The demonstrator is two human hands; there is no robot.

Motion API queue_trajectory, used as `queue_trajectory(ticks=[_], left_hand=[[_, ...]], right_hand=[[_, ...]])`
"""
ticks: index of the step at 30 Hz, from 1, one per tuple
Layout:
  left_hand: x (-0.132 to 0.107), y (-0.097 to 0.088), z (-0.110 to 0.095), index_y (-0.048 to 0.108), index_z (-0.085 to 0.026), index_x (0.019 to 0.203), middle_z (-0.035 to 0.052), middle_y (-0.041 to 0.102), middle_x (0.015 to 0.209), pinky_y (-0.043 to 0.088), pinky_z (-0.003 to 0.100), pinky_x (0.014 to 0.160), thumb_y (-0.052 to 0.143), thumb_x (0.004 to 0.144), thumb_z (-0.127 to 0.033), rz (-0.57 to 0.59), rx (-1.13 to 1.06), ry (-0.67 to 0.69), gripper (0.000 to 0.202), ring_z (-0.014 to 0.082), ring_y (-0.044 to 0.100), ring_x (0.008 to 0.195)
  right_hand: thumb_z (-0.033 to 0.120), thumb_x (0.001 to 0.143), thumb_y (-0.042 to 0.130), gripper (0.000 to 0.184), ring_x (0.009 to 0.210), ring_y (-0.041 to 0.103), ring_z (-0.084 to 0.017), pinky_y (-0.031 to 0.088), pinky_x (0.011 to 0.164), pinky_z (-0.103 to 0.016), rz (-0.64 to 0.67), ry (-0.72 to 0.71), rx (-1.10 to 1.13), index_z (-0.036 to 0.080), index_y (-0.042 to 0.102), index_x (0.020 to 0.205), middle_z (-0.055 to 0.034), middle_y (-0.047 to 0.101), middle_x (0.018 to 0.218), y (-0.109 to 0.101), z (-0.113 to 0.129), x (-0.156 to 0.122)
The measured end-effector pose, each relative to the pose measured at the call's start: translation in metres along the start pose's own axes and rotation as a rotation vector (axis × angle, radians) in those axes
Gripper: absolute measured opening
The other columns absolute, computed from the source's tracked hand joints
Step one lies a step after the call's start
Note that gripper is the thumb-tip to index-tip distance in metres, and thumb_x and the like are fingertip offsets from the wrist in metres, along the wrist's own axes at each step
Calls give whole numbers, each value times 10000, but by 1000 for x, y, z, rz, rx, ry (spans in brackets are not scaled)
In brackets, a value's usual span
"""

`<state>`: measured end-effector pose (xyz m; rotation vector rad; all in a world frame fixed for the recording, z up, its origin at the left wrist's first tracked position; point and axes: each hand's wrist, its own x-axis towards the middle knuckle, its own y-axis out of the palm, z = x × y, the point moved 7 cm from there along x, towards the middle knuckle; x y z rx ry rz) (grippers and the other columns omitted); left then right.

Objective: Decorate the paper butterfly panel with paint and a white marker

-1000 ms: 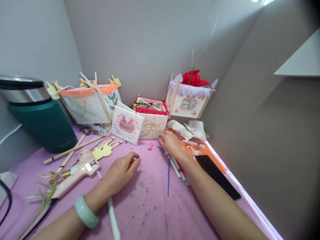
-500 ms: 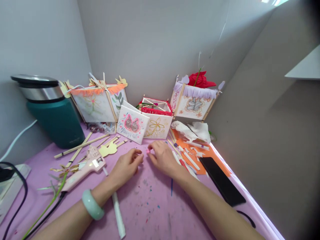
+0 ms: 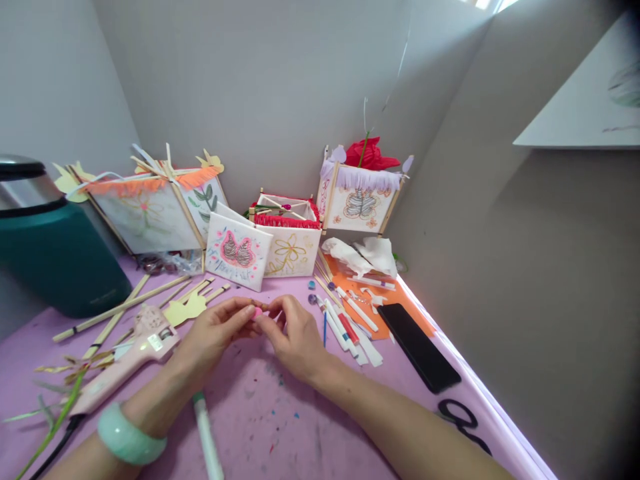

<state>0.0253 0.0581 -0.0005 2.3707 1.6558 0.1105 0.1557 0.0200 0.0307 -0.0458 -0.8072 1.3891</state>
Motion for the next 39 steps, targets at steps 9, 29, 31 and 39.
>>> queue_trajectory(ticks=[9, 29, 31, 39], left_hand=[[0, 3, 1, 707, -184, 869, -24, 617, 610, 414, 164, 509, 734, 741, -339, 34, 37, 29, 203, 62, 505, 505], [-4, 9, 4, 684, -175, 980, -53, 478, 518, 300, 188, 453, 624, 815, -454, 34, 206, 34, 330, 78, 399, 475], [-5, 10, 0, 684, -175, 989, -45, 511, 537, 311, 190, 461, 635, 802, -459, 30, 242, 53, 343, 80, 417, 484], [-8, 16, -4, 666, -207, 1107, 19, 674, 780, 357, 202, 467, 714, 718, -424, 37, 229, 37, 448, 107, 528, 563]], right_hand=[[480, 947, 428, 324, 543, 489, -68, 390, 523, -199, 309, 247, 438, 183, 534, 874, 28, 586, 723, 26, -8, -3], [490, 850, 525, 372, 358, 302, -46, 230, 359, -182, 265, 469, 795, 171, 509, 659, 83, 400, 436, 35, -21, -5], [480, 843, 535, 374, 337, 272, -44, 196, 335, -180, 262, 531, 877, 169, 505, 638, 86, 388, 416, 36, -19, -6], [455, 967, 323, 482, 316, 265, -31, 137, 311, -166, 568, 831, 1163, 142, 515, 654, -4, 554, 535, 58, -15, -17]])
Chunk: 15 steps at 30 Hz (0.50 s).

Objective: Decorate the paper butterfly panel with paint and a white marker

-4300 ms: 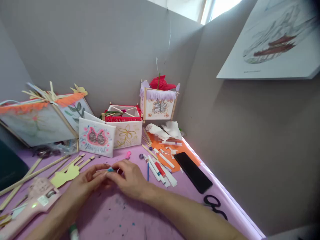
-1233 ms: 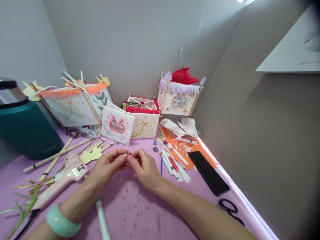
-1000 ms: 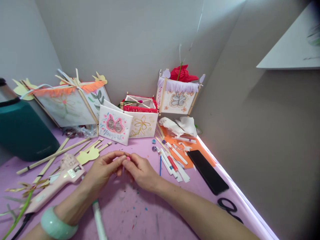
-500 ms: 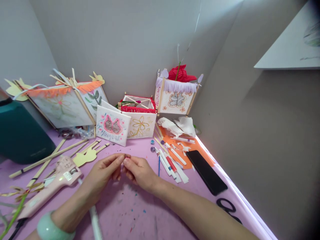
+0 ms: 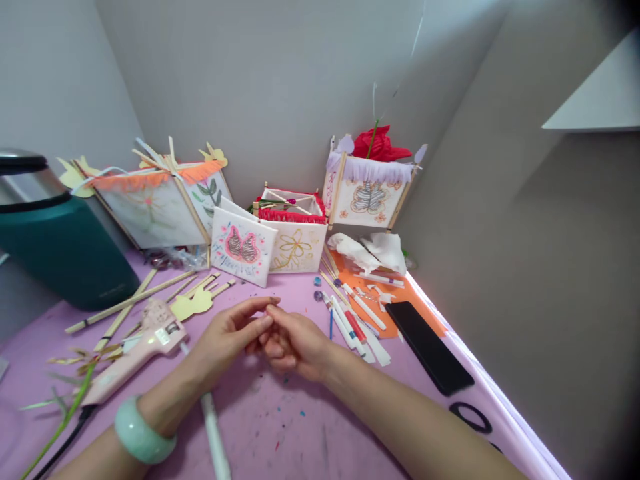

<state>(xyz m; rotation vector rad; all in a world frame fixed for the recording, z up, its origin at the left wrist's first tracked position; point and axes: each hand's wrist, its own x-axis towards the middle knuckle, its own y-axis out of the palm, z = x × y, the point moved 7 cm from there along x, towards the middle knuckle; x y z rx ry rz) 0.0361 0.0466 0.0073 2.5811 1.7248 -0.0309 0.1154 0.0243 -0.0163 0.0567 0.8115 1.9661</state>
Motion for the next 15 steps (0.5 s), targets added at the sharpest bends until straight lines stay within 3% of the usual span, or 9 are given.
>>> queue_trajectory(ticks=[2, 4, 6, 9, 12, 15], left_hand=[[0, -1, 1, 673, -204, 1084, 0, 657, 716, 360, 200, 465, 707, 738, -404, 3, -28, -11, 402, 90, 508, 522], [1, -3, 0, 673, -199, 1042, -25, 632, 669, 380, 199, 480, 700, 754, -388, -7, -103, -16, 345, 70, 486, 485], [2, -5, -1, 659, -197, 988, -35, 629, 687, 429, 206, 530, 693, 767, -377, -14, -207, -12, 287, 64, 510, 493], [2, -4, -4, 615, -183, 891, -9, 660, 815, 499, 247, 637, 681, 782, -375, 2, -312, -6, 230, 89, 592, 596], [1, 1, -2, 573, -181, 868, 7, 667, 864, 519, 281, 684, 675, 790, -382, 28, -331, -20, 239, 122, 628, 689], [0, 3, -3, 558, -189, 885, -9, 665, 800, 515, 275, 672, 695, 775, -370, 28, -260, -5, 252, 132, 636, 690]], right_hand=[[547, 957, 255, 577, 319, 292, -44, 155, 314, -176, 10, 43, -93, 142, 540, 661, -1, 534, 522, -1, 0, -3], [650, 920, 190, 686, 330, 327, -66, 196, 327, -195, -72, -18, -334, 146, 561, 642, 10, 482, 477, -8, 10, -8], [672, 897, 274, 647, 395, 384, -83, 274, 386, -210, -279, -272, -669, 156, 563, 637, 21, 457, 484, -16, 35, -18], [505, 846, 581, 349, 543, 454, -97, 371, 532, -229, -541, -766, -1061, 167, 574, 755, 26, 504, 618, -8, 67, -45], [338, 843, 637, 196, 695, 533, -122, 426, 644, -250, -489, -988, -1247, 171, 603, 940, -24, 575, 839, 6, 66, -51], [233, 897, 550, 126, 777, 562, -134, 443, 682, -251, -457, -1035, -1311, 175, 618, 986, -48, 573, 904, 9, 61, -49]])
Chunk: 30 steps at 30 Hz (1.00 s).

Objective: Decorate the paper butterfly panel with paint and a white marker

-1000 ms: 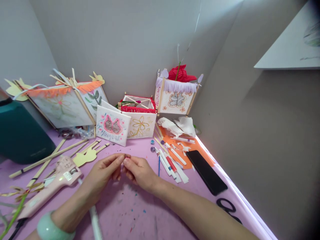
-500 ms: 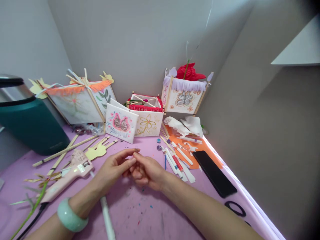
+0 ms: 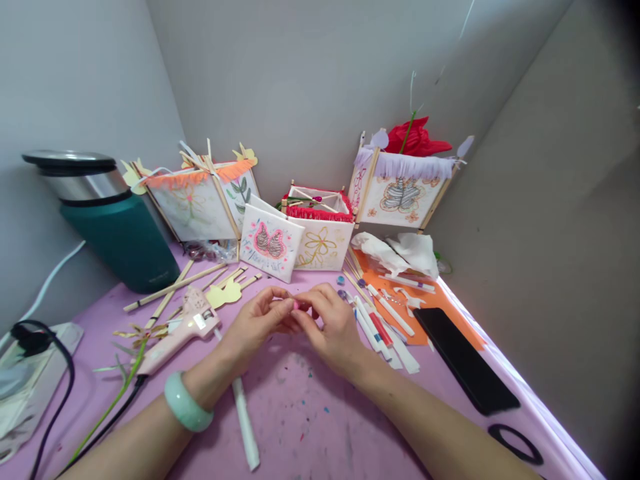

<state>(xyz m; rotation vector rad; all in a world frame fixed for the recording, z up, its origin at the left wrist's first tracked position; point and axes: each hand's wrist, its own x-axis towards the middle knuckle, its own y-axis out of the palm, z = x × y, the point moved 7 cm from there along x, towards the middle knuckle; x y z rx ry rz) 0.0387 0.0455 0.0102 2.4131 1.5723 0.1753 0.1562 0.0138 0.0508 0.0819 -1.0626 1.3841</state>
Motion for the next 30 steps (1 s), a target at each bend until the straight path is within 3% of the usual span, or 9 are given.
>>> queue_trajectory(ticks=[7, 11, 16, 22, 30], left_hand=[[-1, -6, -11, 612, -190, 882, 2, 683, 786, 519, 290, 711, 700, 753, -365, -69, 156, 84, 234, 150, 651, 703], [1, -9, -5, 631, -191, 845, 23, 698, 757, 523, 299, 662, 736, 695, -398, -68, 190, 12, 276, 181, 663, 681], [7, -9, 7, 580, -195, 851, 17, 702, 683, 509, 286, 613, 731, 700, -418, 24, 204, -61, 308, 184, 670, 622], [8, -9, 12, 496, -205, 854, 5, 692, 624, 448, 229, 523, 711, 722, -420, 54, 204, -76, 331, 153, 638, 554], [8, -12, 21, 504, -199, 977, 52, 720, 749, 492, 288, 543, 634, 756, -537, 0, 263, -130, 424, 219, 691, 610]], right_hand=[[277, 943, 478, 182, 853, 575, -164, 447, 732, -279, 120, 19, -124, 173, 589, 1042, -70, 597, 966, 4, -4, 3], [314, 950, 459, 203, 773, 561, -160, 419, 660, -266, 248, -39, -289, 171, 596, 995, -56, 588, 901, 11, -3, 3], [339, 966, 410, 265, 711, 544, -152, 382, 598, -255, 332, -72, -427, 152, 598, 976, -55, 592, 871, 19, -6, -1], [363, 963, 417, 269, 697, 542, -145, 368, 578, -249, 317, -53, -399, 160, 594, 962, -42, 595, 851, 22, -4, -6], [303, 964, 384, 288, 675, 545, -147, 344, 577, -270, 214, -85, -453, 150, 619, 893, -42, 611, 777, 15, -10, -2]])
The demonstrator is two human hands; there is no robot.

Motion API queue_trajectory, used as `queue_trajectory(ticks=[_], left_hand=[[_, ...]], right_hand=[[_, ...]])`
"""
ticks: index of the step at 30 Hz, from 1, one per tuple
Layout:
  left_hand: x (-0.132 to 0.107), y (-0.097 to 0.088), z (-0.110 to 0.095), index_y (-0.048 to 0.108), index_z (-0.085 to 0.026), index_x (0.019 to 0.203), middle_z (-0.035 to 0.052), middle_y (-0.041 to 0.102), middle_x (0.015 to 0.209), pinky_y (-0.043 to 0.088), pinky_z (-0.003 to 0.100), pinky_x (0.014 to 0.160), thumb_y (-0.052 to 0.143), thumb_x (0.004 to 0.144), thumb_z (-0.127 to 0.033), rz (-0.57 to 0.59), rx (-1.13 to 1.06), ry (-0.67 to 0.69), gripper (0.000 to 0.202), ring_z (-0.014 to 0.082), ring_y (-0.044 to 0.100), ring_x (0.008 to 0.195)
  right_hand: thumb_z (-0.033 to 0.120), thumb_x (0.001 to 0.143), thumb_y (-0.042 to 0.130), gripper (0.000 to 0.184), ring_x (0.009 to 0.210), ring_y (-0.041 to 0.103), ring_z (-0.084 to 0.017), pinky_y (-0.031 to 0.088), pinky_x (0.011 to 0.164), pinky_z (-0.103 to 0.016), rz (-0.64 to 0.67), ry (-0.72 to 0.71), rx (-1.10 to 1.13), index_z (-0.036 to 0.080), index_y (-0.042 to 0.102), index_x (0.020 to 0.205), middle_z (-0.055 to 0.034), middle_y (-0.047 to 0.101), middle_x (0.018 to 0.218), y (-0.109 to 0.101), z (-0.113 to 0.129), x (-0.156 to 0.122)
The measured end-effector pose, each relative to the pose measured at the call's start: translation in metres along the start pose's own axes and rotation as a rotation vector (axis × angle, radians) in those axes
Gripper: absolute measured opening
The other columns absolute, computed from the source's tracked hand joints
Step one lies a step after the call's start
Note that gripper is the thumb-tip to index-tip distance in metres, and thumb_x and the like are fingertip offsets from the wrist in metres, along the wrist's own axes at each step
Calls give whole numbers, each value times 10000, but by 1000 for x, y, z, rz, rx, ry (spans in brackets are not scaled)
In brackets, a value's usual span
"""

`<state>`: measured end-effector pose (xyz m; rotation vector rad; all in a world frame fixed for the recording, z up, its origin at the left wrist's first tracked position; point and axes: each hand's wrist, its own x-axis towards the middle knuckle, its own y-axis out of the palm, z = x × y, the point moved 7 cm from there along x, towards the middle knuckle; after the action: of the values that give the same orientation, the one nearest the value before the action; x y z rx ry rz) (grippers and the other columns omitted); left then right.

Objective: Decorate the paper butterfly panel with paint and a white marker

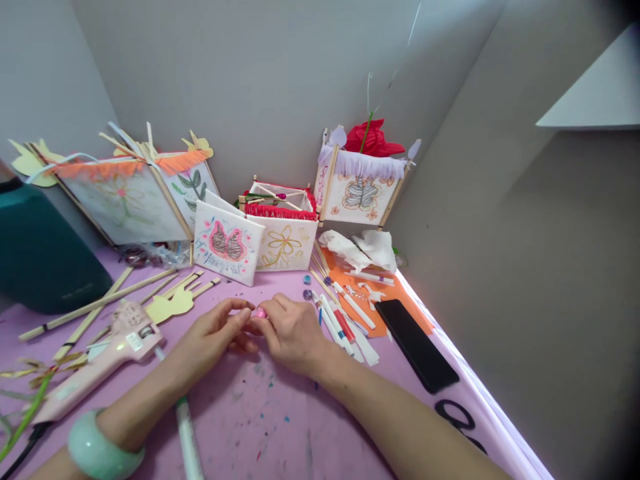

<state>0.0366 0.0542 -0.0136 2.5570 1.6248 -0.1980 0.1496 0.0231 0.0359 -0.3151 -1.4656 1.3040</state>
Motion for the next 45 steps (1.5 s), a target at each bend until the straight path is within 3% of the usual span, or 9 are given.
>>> queue_trajectory(ticks=[12, 16, 20, 26, 30, 33, 38, 41, 45], left_hand=[[2, 7, 5, 507, -225, 987, -5, 680, 712, 521, 307, 581, 563, 811, -527, 46, 1, 2, 354, 196, 672, 606], [1, -1, -2, 511, -195, 1031, 60, 710, 872, 505, 291, 553, 545, 811, -516, -54, 143, 50, 391, 180, 675, 592], [2, -3, -2, 525, -181, 1023, 69, 707, 867, 487, 277, 542, 490, 846, -479, -46, 256, 100, 349, 166, 669, 570], [0, -3, -9, 565, -186, 941, 41, 706, 824, 483, 275, 591, 471, 862, -384, -18, 421, 196, 233, 156, 657, 579], [-3, -2, -15, 591, -197, 859, 20, 714, 777, 473, 269, 624, 468, 860, -342, -16, 505, 240, 190, 149, 649, 576], [-6, 0, -19, 620, -196, 805, 3, 689, 644, 453, 259, 623, 458, 867, -322, -39, 601, 277, 214, 150, 631, 565], [-11, -11, -31, 649, -196, 771, 13, 696, 682, 423, 239, 606, 467, 855, -284, -193, 792, 372, 220, 140, 618, 601], [-6, -40, -39, 649, -193, 783, 7, 701, 711, 438, 224, 597, 456, 856, -314, -330, 844, 292, 240, 130, 629, 596], [9, -95, -62, 671, -180, 840, 14, 705, 697, 451, 230, 568, 469, 829, -297, -476, 931, 176, 234, 151, 646, 593]], right_hand=[[292, 961, 368, 299, 687, 556, -153, 360, 606, -268, 25, 14, -6, 154, 626, 898, -42, 621, 778, 11, 0, -5], [278, 946, 430, 233, 754, 560, -165, 374, 640, -270, 30, 143, -106, 185, 603, 1072, -56, 617, 928, 4, -21, 0], [226, 927, 461, 252, 917, 536, -214, 391, 779, -317, -44, 230, -250, 173, 588, 1138, -91, 617, 1010, -7, -51, 14], [334, 894, 555, 213, 1001, 503, -279, 373, 842, -391, 191, 249, -391, 170, 676, 957, -109, 662, 978, 8, -86, 24], [258, 925, 493, 249, 992, 517, -262, 383, 817, -361, 51, 306, -374, 153, 637, 1099, -121, 655, 1035, -19, -93, 15], [243, 946, 455, 231, 876, 552, -219, 389, 783, -322, 6, 194, -227, 157, 669, 957, -92, 669, 898, -27, -68, 4], [212, 950, 419, 229, 721, 535, -171, 359, 663, -287, 113, -198, 37, 168, 632, 879, -47, 625, 765, -1, 21, -28], [193, 927, 445, 188, 655, 500, -152, 327, 605, -275, 196, -331, 90, 179, 605, 830, -31, 590, 741, 17, 55, -45], [167, 926, 424, 186, 686, 512, -146, 340, 615, -256, 199, -280, 175, 174, 603, 878, -44, 573, 788, 26, 53, -49]])
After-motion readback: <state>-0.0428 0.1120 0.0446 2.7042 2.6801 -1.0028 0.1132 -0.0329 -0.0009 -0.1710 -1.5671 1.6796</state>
